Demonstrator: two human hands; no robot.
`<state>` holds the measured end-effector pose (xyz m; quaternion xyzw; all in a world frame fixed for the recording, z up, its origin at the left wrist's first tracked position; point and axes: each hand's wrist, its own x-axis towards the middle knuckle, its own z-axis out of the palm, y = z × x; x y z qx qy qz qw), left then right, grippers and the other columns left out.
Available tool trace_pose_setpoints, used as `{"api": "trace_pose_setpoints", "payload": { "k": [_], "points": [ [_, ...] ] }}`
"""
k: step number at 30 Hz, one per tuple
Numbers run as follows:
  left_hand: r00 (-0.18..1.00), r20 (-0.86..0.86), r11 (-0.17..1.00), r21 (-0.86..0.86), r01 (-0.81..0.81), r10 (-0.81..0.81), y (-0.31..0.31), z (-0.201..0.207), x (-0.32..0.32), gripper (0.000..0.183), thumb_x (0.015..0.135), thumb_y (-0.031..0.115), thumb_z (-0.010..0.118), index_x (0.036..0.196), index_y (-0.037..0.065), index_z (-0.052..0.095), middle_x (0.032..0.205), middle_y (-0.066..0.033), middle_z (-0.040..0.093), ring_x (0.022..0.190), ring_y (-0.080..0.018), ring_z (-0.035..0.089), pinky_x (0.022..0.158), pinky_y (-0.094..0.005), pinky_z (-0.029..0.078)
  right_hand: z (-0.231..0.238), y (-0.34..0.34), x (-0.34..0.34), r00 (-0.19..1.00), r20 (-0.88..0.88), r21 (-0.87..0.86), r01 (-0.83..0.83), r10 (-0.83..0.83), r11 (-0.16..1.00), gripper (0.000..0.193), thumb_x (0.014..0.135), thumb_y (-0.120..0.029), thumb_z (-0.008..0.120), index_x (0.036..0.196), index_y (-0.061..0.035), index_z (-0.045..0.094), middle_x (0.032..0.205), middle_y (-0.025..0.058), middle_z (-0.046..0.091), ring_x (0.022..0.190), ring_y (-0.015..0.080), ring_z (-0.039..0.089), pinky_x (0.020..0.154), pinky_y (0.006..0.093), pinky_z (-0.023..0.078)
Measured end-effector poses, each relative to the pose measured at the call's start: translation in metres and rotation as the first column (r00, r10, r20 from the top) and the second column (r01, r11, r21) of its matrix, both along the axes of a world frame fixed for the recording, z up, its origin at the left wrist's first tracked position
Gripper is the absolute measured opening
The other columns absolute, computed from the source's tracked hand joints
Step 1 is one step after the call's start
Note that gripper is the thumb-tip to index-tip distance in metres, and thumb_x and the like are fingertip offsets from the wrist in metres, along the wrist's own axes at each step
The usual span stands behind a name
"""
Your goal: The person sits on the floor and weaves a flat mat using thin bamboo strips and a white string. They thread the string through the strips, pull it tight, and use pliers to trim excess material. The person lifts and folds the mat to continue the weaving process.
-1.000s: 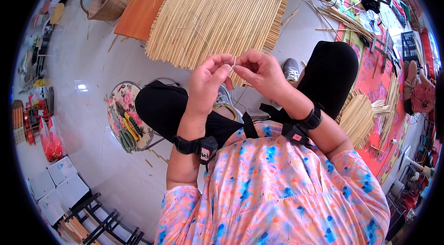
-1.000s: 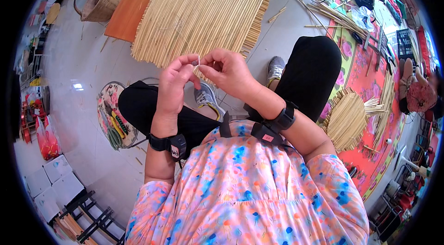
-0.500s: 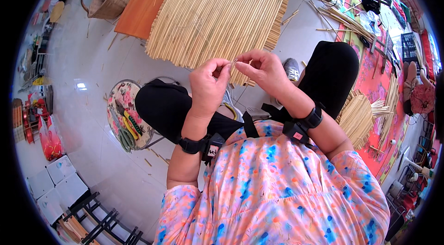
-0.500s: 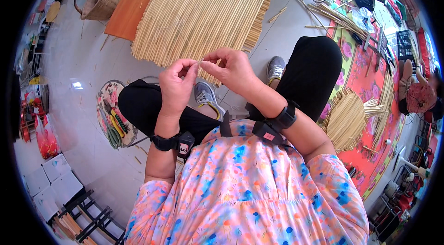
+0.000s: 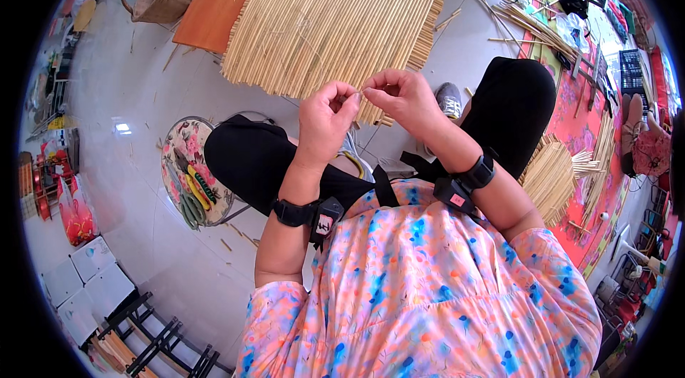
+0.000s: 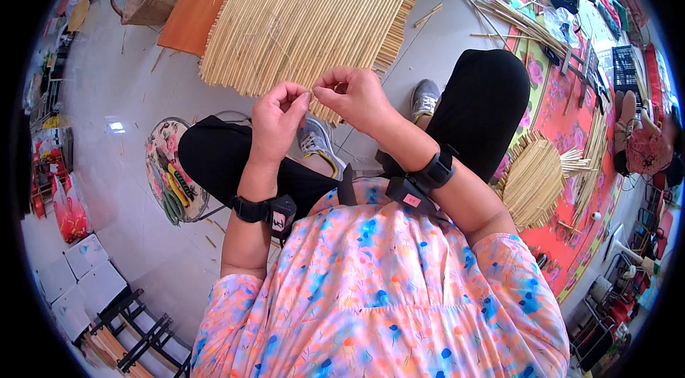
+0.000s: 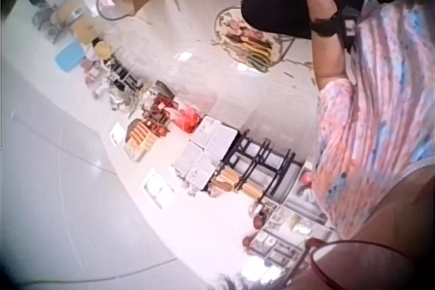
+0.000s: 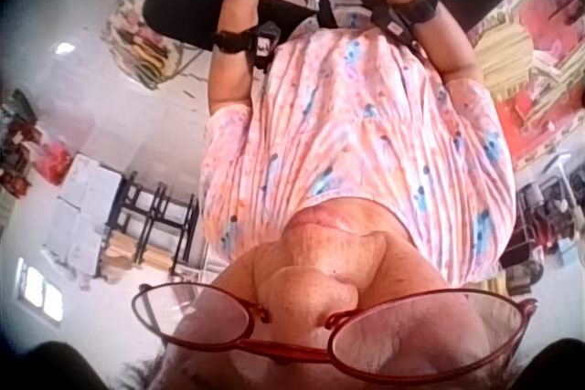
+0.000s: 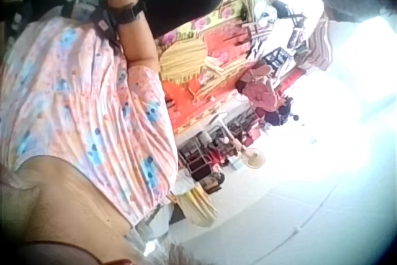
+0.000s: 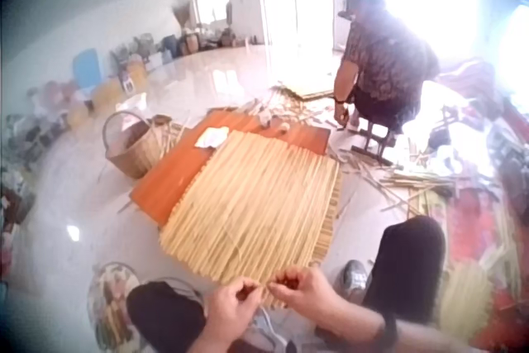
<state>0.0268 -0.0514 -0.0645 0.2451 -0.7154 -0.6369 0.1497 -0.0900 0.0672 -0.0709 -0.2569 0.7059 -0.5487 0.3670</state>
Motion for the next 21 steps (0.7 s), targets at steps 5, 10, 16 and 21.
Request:
{"api": "trace_pose_setpoints", "payload": {
  "k": [5,10,16,21],
  "points": [
    [1.0,0.026,0.997,0.078,0.013,-0.015,-0.003,-0.014,-0.003,0.007,0.085,0.007,0.06,0.084,0.001,0.061,0.062,0.0038,0.053,0.052,-0.0023,0.046,0.047,-0.0182,0.037,-0.008,0.001,-0.002,1.0,-0.023,0.07,-0.007,0.009,0.998,0.012,0.084,-0.01,0.064,0.089,0.0009,0.064,0.074,-0.0027,0.059,0.064,0.0017,0.05,0.052,0.018,0.04],
    [0.999,0.025,0.997,0.069,0.027,-0.029,-0.001,-0.027,-0.004,0.008,0.084,0.007,0.062,0.082,0.0,0.062,0.062,0.0043,0.053,0.054,-0.0016,0.046,0.048,-0.0184,0.038,-0.027,0.002,-0.003,0.991,0.128,0.004,0.028,-0.028,1.0,0.016,0.083,-0.016,0.063,0.087,-0.0012,0.067,0.067,-0.0013,0.057,0.057,0.0038,0.049,0.049,0.0208,0.04],
    [0.998,0.053,0.996,0.084,0.01,-0.014,-0.003,-0.04,-0.005,0.008,0.083,0.007,0.061,0.083,-0.001,0.062,0.064,0.0034,0.055,0.055,-0.0025,0.047,0.05,-0.0195,0.04,-0.046,0.002,-0.011,0.966,0.241,0.05,0.081,-0.091,0.995,0.019,0.083,-0.019,0.062,0.09,-0.0016,0.067,0.068,0.0003,0.058,0.057,0.007,0.052,0.052,0.0231,0.042],
    [0.991,0.13,0.999,0.002,0.038,-0.038,-0.011,-0.073,-0.003,0.01,0.083,0.009,0.062,0.081,-0.001,0.062,0.064,0.0027,0.056,0.054,-0.0031,0.047,0.048,-0.0198,0.037,-0.093,0.007,-0.021,0.957,-0.271,0.14,0.145,-0.103,0.979,0.021,0.077,-0.02,0.064,0.091,-0.0042,0.069,0.07,0.0073,0.064,0.063,0.0183,0.062,0.06,0.0306,0.049]
  ]
}}
